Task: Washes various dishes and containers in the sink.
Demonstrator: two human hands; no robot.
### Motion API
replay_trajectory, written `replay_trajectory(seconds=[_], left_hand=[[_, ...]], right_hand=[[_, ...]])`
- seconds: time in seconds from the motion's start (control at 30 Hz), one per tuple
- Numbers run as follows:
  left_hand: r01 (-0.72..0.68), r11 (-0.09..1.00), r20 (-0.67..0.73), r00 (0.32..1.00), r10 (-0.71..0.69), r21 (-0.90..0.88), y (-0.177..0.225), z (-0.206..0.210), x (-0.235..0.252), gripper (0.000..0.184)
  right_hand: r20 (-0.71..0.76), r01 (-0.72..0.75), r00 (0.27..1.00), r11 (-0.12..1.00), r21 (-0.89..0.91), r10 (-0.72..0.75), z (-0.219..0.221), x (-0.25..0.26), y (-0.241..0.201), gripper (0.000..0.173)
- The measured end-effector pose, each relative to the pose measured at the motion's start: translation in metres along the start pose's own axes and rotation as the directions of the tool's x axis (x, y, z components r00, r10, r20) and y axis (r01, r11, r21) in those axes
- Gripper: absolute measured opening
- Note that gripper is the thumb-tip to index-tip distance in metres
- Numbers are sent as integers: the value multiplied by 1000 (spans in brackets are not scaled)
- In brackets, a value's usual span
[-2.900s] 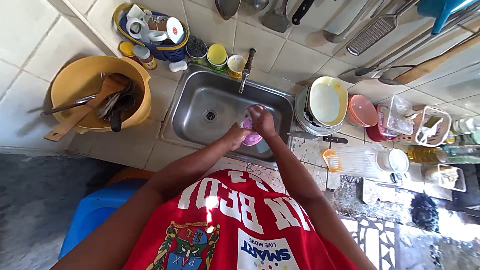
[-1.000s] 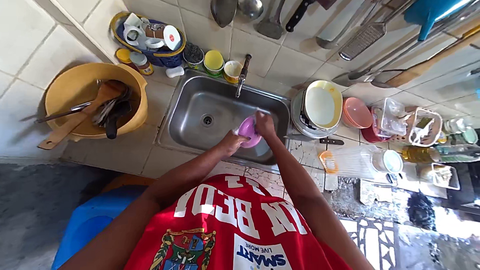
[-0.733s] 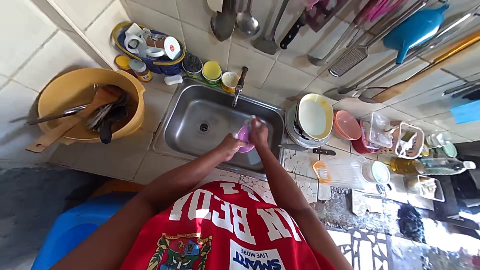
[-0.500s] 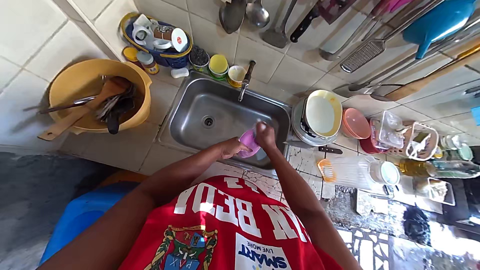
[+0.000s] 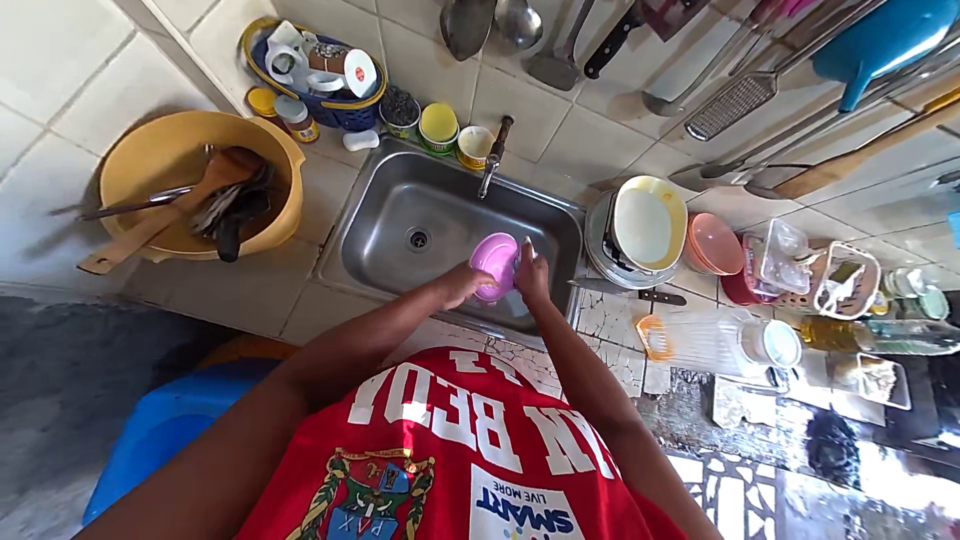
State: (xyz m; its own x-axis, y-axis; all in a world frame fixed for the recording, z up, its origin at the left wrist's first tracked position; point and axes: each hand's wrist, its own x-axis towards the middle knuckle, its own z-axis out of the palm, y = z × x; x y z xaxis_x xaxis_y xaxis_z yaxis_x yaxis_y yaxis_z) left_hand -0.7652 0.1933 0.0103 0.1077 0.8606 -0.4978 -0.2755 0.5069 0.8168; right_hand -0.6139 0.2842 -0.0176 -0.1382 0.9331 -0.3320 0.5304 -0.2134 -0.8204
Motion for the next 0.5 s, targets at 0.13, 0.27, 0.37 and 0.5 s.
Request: replay_trajectory(seconds=[0.13,0.27,0.37,0.5], left_hand=[[120,992,228,965,-127,42,28,-17,-9,20],[-3,998,136,991,10,-55,22,5,1,31],[-125,954,-98,990,101,-271,13,23,15,32],[-254,908,-285,945,160,-332,4,35,30,33]], right_hand=[[341,651,759,645,-400,-555,-24,-6,-35,38],[275,659,750,646,-385,-602,-14,5,-39,39],[-8,170,985,983,-74,-171,0,18,-22,51],[-60,15,998,996,90,-9,33,-16,11,59]])
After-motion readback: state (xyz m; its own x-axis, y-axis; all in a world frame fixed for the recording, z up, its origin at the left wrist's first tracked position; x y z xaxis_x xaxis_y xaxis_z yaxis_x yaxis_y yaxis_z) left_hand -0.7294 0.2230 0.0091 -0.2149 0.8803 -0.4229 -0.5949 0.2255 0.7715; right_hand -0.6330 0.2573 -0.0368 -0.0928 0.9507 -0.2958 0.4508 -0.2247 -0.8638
